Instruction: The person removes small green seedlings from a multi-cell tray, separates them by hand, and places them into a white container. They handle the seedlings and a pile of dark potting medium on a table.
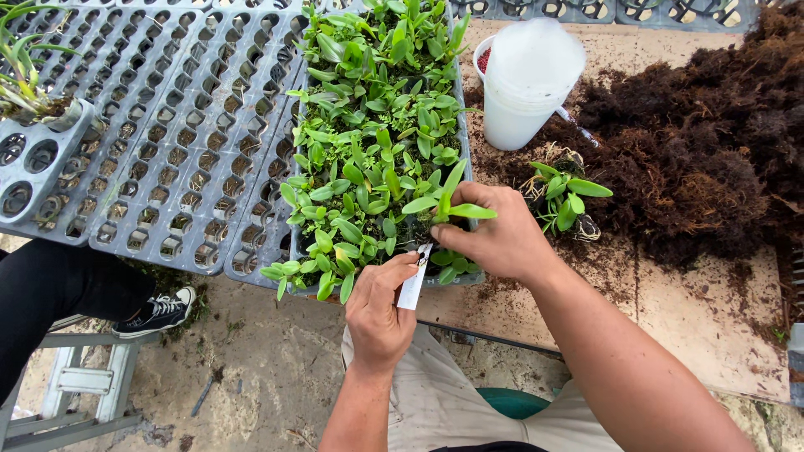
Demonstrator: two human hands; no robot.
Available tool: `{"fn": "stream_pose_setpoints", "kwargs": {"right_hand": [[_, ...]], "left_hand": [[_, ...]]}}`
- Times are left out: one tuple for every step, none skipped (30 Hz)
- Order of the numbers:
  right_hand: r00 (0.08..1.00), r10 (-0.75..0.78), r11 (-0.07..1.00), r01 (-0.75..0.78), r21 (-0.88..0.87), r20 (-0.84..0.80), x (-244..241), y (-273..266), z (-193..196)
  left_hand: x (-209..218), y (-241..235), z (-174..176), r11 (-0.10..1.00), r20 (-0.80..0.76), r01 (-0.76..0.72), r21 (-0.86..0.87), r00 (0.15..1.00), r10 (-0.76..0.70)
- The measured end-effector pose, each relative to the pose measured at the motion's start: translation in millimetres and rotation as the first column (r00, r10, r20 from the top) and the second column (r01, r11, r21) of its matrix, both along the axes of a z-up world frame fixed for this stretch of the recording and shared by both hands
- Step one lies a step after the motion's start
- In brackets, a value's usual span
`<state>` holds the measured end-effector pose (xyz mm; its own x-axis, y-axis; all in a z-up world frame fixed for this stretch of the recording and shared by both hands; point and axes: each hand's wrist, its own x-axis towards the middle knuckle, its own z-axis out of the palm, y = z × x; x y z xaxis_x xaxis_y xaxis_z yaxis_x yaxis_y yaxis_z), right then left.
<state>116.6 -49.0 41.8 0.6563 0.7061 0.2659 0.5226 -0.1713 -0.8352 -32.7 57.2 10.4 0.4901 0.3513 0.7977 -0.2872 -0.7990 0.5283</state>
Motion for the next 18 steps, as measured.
{"fn": "stream_pose_setpoints", "kwargs": {"right_hand": [[1.000, -0.002, 1.000, 0.002, 0.001, 0.002, -0.9, 0.2, 3.3], [0.999, -0.032, 0.999, 0.031, 0.030, 0.014, -1.8, 0.3, 6.5], [0.998, -0.062, 0.996, 0.060, 0.059, 0.022, -3.6, -0.1, 9.1], [0.998, -0.063, 0.996, 0.062, 0.059, 0.020, -4.0, -1.4, 5.9], [0.994, -0.104, 0.990, 0.102, 0.095, 0.016, -3.9, -2.5, 3.1], [0.989, -0.145, 0.981, 0.142, 0.130, 0.011, -3.8, -3.6, 0.3], [0.989, -0.146, 0.981, 0.144, 0.131, 0.009, 0.7, -6.8, 2.2], [0.977, -0.204, 0.977, 0.207, 0.050, -0.066, 5.1, -9.8, 4.0], [0.957, -0.258, 0.966, 0.255, -0.036, -0.135, 10.2, -11.6, 6.3], [0.958, -0.254, 0.967, 0.252, -0.035, -0.134, 12.1, -15.0, 7.3], [0.963, -0.248, 0.968, 0.250, 0.007, -0.109, 12.9, -19.2, 7.7], [0.967, -0.241, 0.968, 0.246, 0.049, -0.084, 13.9, -23.8, 8.1], [0.966, -0.243, 0.968, 0.248, 0.049, -0.084, 15.5, -27.7, 6.4], [0.972, -0.222, 0.969, 0.229, 0.090, -0.077, 17.2, -31.9, 4.8], [0.977, -0.200, 0.969, 0.208, 0.130, -0.069, 18.7, -35.7, 3.3], [0.977, -0.201, 0.969, 0.209, 0.131, -0.070, 19.8, -38.5, 2.0], [0.972, -0.219, 0.966, 0.227, 0.123, -0.081, 20.6, -41.1, 0.5], [0.967, -0.236, 0.963, 0.246, 0.114, -0.092, 21.2, -43.7, -1.0]], "left_hand": [[1.3, 0.3, -0.3, 1.000, 0.002, 0.002, 0.001, 1.000, -0.002], [2.7, 0.6, -0.6, 1.000, 0.022, 0.004, 0.024, 1.000, -0.005], [3.0, 0.3, -1.3, 0.999, 0.039, 0.006, 0.046, 0.999, -0.008], [2.2, -0.6, -3.2, 0.999, 0.038, 0.008, 0.047, 0.999, -0.010], [2.2, -1.1, -4.9, 0.997, 0.062, -0.006, 0.074, 0.998, 0.001], [2.1, -1.5, -6.7, 0.995, 0.087, -0.021, 0.100, 0.996, 0.012], [-2.1, -1.4, -5.2, 0.995, 0.086, -0.019, 0.101, 0.996, 0.010], [-6.4, -1.0, -3.6, 0.995, 0.015, 0.010, 0.102, 1.000, -0.012], [-10.5, -0.2, -2.0, 0.994, -0.053, 0.035, 0.099, 0.998, -0.029], [-13.0, 4.2, -4.2, 0.995, -0.053, 0.031, 0.100, 0.998, -0.026], [-16.6, 7.8, -6.5, 0.997, -0.140, 0.011, 0.081, 0.990, 0.000], [-20.1, 11.2, -8.9, 0.998, -0.226, -0.010, 0.065, 0.974, 0.024], [-22.6, 12.7, -3.8, 0.998, -0.226, -0.008, 0.065, 0.974, 0.022], [-25.0, 14.0, 1.5, 0.984, -0.270, -0.081, 0.162, 0.955, 0.123], [-27.8, 15.5, 7.1, 0.954, -0.304, -0.148, 0.260, 0.925, 0.227], [-27.9, 16.1, 5.3, 0.954, -0.304, -0.147, 0.261, 0.925, 0.226], [-28.6, 16.6, 3.3, 0.932, -0.336, -0.169, 0.320, 0.900, 0.279], [-29.4, 17.1, 1.4, 0.906, -0.364, -0.187, 0.379, 0.870, 0.332]]}}
